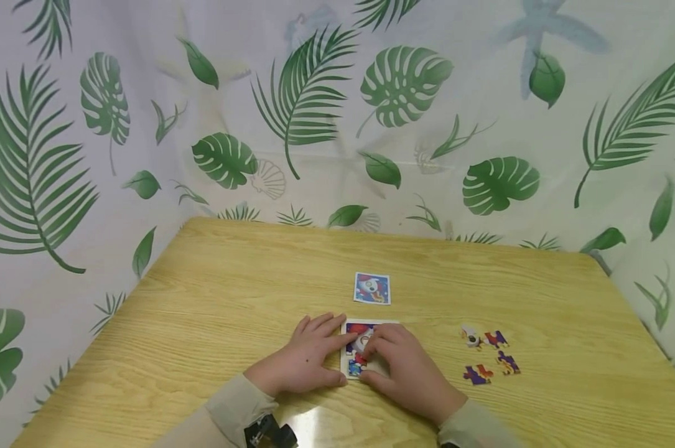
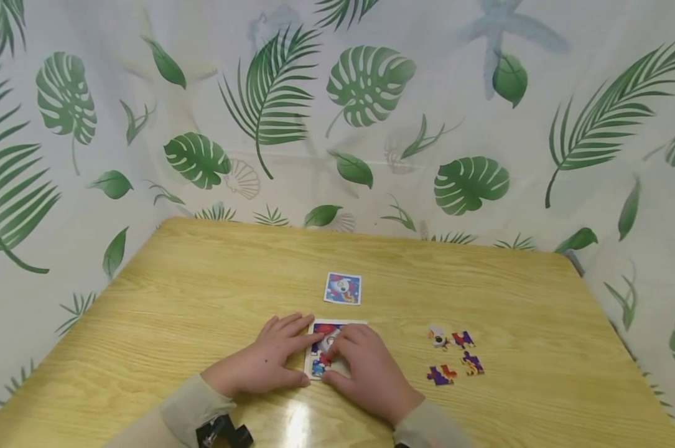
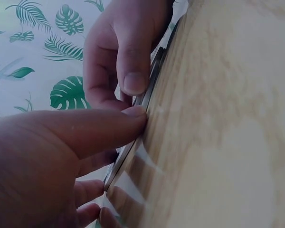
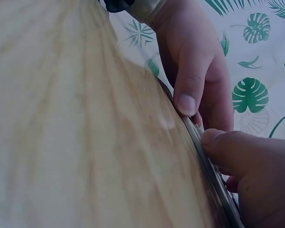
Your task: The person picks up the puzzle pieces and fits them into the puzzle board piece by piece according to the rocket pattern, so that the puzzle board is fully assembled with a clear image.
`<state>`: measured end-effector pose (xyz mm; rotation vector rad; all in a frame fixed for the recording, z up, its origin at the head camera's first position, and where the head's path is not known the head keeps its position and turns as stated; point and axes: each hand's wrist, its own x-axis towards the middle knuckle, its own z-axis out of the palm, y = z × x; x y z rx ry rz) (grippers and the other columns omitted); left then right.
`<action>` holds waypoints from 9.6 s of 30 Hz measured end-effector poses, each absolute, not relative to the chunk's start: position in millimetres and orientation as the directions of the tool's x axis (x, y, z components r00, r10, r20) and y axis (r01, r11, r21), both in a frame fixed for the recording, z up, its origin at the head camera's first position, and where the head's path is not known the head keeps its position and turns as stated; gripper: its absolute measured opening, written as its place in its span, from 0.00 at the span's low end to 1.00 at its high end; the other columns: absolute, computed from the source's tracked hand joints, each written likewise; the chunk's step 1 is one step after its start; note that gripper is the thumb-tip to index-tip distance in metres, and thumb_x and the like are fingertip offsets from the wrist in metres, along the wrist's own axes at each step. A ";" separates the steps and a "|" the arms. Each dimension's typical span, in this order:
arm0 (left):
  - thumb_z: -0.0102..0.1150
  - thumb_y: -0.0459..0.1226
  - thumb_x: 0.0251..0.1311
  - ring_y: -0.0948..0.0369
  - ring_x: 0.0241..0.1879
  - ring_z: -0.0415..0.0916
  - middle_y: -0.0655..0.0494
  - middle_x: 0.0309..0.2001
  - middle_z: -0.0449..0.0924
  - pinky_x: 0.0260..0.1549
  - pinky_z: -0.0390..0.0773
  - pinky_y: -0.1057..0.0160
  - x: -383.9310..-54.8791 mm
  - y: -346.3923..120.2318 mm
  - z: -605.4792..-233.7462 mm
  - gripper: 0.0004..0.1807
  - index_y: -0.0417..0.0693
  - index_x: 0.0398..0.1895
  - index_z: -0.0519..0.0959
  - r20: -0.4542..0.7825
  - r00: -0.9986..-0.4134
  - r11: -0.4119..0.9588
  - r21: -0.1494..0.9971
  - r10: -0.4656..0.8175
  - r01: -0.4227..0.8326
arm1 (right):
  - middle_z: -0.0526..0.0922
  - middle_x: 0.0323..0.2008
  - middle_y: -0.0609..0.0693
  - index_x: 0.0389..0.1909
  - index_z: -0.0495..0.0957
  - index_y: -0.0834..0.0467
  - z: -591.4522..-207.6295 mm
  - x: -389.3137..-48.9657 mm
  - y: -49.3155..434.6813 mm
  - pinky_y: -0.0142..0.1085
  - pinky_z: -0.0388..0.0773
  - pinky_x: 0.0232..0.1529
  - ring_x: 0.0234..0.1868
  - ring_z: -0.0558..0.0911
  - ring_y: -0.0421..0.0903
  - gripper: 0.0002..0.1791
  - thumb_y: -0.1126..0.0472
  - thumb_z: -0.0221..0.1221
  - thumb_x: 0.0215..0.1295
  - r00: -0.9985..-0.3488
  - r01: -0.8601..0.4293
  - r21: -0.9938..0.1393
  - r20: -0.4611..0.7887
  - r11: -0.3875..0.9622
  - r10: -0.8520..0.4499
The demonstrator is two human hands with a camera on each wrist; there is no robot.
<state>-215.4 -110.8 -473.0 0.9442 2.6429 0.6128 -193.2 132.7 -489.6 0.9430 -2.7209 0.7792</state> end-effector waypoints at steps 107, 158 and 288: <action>0.65 0.53 0.62 0.50 0.79 0.39 0.52 0.80 0.48 0.72 0.36 0.37 -215.3 -112.5 -474.5 0.40 0.64 0.77 0.64 -0.092 -0.742 0.683 0.478 0.664 0.552 | 0.75 0.37 0.48 0.42 0.84 0.55 -488.2 -216.8 297.3 0.44 0.63 0.37 0.37 0.67 0.47 0.13 0.51 0.69 0.64 -0.954 -0.294 -0.480 0.204 0.826 -0.221; 0.65 0.54 0.62 0.49 0.79 0.39 0.52 0.81 0.46 0.71 0.36 0.36 -215.0 -113.4 -474.0 0.39 0.65 0.77 0.65 -0.089 -0.754 0.690 0.483 0.651 0.539 | 0.80 0.35 0.45 0.51 0.82 0.53 -475.4 -215.5 139.5 0.36 0.77 0.37 0.34 0.78 0.44 0.11 0.60 0.63 0.70 -0.986 -0.137 -0.795 0.052 0.590 -0.159; 0.60 0.49 0.68 0.46 0.79 0.37 0.46 0.81 0.42 0.72 0.37 0.36 -211.1 -107.8 -478.4 0.33 0.72 0.76 0.65 -0.082 -0.728 0.664 0.487 0.681 0.567 | 0.77 0.60 0.48 0.56 0.83 0.48 -491.4 -192.4 250.9 0.64 0.63 0.61 0.70 0.64 0.56 0.17 0.57 0.67 0.66 -0.864 -0.501 -0.490 0.331 0.713 -0.380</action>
